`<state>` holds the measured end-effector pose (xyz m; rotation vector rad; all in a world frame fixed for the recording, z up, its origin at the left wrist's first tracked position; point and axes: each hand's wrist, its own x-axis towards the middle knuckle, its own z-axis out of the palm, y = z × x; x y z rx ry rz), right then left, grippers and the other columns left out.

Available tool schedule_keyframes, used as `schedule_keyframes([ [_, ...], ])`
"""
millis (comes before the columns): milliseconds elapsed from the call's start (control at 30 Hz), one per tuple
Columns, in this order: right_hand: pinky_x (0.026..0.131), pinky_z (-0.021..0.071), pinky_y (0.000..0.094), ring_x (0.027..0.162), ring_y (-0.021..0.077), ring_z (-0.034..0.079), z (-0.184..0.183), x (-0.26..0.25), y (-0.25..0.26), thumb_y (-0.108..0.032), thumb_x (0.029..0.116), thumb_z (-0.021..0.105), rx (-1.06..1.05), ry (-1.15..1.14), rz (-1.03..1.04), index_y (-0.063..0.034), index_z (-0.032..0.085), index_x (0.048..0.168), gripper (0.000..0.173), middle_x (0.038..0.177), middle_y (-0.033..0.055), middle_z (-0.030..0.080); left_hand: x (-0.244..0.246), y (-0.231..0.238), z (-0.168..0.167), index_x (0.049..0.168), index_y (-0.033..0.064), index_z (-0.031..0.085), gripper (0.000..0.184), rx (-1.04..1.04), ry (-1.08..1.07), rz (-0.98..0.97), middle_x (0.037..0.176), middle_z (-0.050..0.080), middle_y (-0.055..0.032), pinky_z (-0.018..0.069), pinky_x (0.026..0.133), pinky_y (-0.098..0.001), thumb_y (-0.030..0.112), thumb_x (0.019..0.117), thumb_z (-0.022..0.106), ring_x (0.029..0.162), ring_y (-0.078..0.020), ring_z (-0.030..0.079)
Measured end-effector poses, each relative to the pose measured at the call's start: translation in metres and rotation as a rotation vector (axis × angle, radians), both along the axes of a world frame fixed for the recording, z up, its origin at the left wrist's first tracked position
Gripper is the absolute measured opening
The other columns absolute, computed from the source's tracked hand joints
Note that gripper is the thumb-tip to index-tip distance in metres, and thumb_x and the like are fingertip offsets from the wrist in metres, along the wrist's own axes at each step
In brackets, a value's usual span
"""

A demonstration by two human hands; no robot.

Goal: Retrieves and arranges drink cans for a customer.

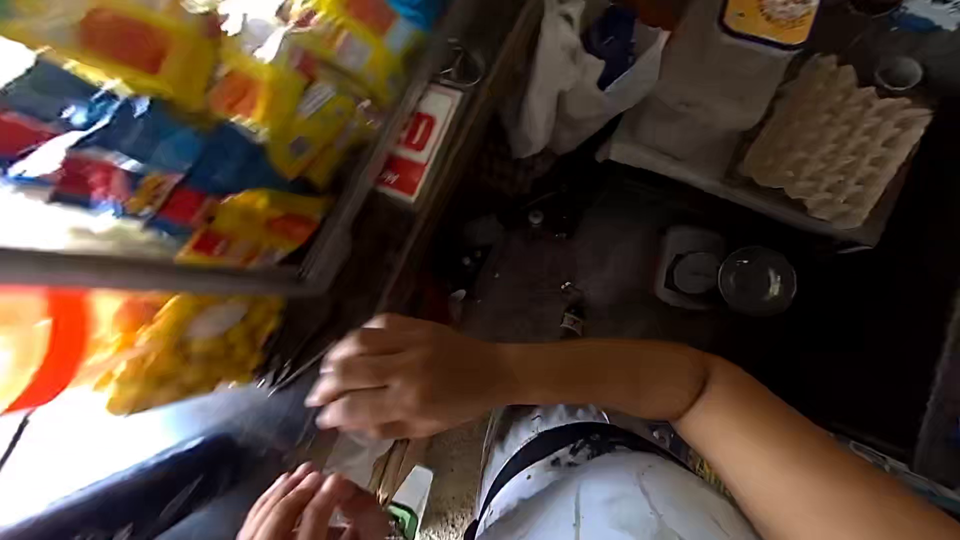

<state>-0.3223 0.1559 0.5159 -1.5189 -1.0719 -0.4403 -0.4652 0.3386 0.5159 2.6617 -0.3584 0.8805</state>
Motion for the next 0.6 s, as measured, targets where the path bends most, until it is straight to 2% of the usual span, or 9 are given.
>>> schedule_keyframes([
  [67,0.098,0.0529,0.0407,0.108,0.0259,0.069,-0.051,0.014,-0.058,-0.012,0.0975,0.062,-0.092,0.084,-0.068,-0.0065,0.079,0.098,0.017,0.105,0.0094,0.076,0.036,-0.037,-0.025,0.121,0.0153,0.057,0.019,-0.039,0.069,-0.113,0.124,0.056,-0.0018,0.0407,0.112,-0.0311,0.024,0.1049,0.053,0.129,-0.0112,0.052],
  [167,0.095,0.0541,0.0446,0.107,0.0274,0.069,-0.122,0.032,-0.138,-0.016,0.0994,0.062,-0.294,0.291,-0.144,-0.0076,0.078,0.101,0.018,0.107,0.0091,0.075,0.087,-0.095,-0.066,0.117,0.0139,0.059,0.016,-0.092,0.225,-0.199,0.116,0.058,-0.0073,0.0463,0.102,-0.0281,0.021,0.1045,0.052,0.118,-0.0161,0.057],
  [233,0.093,0.0548,0.0465,0.105,0.0291,0.069,-0.164,0.039,-0.183,-0.016,0.0997,0.062,-0.392,0.466,-0.196,-0.0060,0.077,0.103,0.019,0.107,0.0115,0.074,0.117,-0.125,-0.102,0.113,0.0102,0.063,0.018,-0.104,0.353,-0.271,0.110,0.064,-0.0132,0.0515,0.095,-0.0326,0.019,0.1032,0.052,0.108,-0.0233,0.062],
  [300,0.096,0.0542,0.0480,0.106,0.0313,0.069,-0.201,0.044,-0.220,-0.017,0.1007,0.060,-0.479,0.668,-0.228,-0.0042,0.076,0.107,0.021,0.108,0.0152,0.073,0.145,-0.151,-0.145,0.109,0.0057,0.070,0.021,-0.130,0.503,-0.355,0.110,0.068,-0.0176,0.0537,0.093,-0.0394,0.014,0.0989,0.053,0.105,-0.0292,0.066],
  [400,0.102,0.0513,0.0490,0.112,0.0339,0.066,-0.251,0.054,-0.261,-0.018,0.1026,0.057,-0.594,1.016,-0.226,-0.0023,0.074,0.117,0.027,0.119,0.0203,0.069,0.187,-0.190,-0.219,0.106,-0.0001,0.075,0.025,-0.264,0.759,-0.432,0.113,0.071,-0.0194,0.0546,0.097,-0.0449,0.004,0.0923,0.054,0.108,-0.0314,0.068],
  [467,0.103,0.0503,0.0482,0.115,0.0343,0.064,-0.292,0.063,-0.281,-0.019,0.1042,0.054,-0.654,1.203,-0.210,-0.0026,0.070,0.124,0.031,0.126,0.0215,0.066,0.219,-0.213,-0.278,0.108,-0.0014,0.074,0.026,-0.322,0.955,-0.449,0.116,0.070,-0.0194,0.0535,0.099,-0.0482,0.001,0.0938,0.053,0.112,-0.0321,0.066],
  [533,0.106,0.0483,0.0484,0.119,0.0354,0.063,-0.343,0.069,-0.296,-0.019,0.1040,0.054,-0.681,1.312,-0.197,-0.0021,0.068,0.128,0.032,0.130,0.0230,0.064,0.254,-0.236,-0.336,0.115,-0.0011,0.073,0.027,-0.272,1.154,-0.447,0.122,0.068,-0.0205,0.0499,0.105,-0.0508,0.003,0.0979,0.053,0.119,-0.0349,0.064],
  [600,0.109,0.0463,0.0476,0.123,0.0348,0.061,-0.396,0.078,-0.306,-0.019,0.1044,0.054,-0.724,1.397,-0.172,-0.0029,0.066,0.132,0.034,0.133,0.0225,0.063,0.294,-0.256,-0.396,0.130,0.0007,0.065,0.033,-0.134,1.356,-0.425,0.136,0.061,-0.0212,0.0427,0.114,-0.0490,0.008,0.1019,0.051,0.132,-0.0355,0.055],
])
